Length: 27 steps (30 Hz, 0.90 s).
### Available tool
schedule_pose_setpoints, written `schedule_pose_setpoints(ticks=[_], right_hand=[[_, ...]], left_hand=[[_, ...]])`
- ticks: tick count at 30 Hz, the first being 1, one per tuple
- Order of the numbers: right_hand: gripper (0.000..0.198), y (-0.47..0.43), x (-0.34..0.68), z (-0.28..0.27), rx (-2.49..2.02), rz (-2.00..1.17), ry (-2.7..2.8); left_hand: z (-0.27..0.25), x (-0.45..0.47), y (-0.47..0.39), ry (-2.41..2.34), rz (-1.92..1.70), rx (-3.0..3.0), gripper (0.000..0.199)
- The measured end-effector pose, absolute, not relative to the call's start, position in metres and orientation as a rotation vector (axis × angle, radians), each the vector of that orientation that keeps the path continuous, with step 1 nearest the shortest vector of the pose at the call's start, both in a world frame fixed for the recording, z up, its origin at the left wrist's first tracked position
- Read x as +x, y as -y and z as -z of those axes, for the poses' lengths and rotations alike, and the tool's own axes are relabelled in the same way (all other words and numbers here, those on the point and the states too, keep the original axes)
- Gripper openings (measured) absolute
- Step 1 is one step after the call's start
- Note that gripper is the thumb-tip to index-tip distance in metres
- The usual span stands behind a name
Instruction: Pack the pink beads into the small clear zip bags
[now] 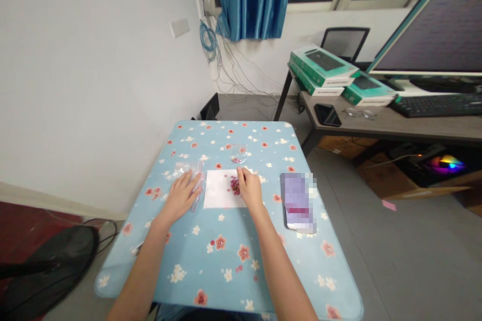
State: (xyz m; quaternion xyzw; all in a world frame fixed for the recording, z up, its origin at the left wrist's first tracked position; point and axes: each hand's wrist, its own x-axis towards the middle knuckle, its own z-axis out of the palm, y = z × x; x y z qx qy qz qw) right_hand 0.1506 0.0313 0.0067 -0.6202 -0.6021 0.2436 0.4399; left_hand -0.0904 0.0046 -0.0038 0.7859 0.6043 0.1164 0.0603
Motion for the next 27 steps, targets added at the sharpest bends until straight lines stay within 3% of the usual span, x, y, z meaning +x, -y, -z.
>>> schedule_pose_setpoints(ticks=[5, 11, 27], right_hand=[[0.037, -0.046, 0.142, -0.01, -1.832, -0.36, 2.032], [0.037, -0.055, 0.122, -0.017, -1.766, -0.197, 2.533], [0.03, -0.056, 0.118, -0.019, -1.691, -0.188, 2.7]], left_hand=[[0.01, -0.089, -0.005, -1.862, -0.369, 2.38, 0.049], [0.014, -0.091, -0.006, -1.851, -0.384, 2.382, 0.049], [0.015, -0.092, -0.006, -1.839, -0.399, 2.379, 0.049]])
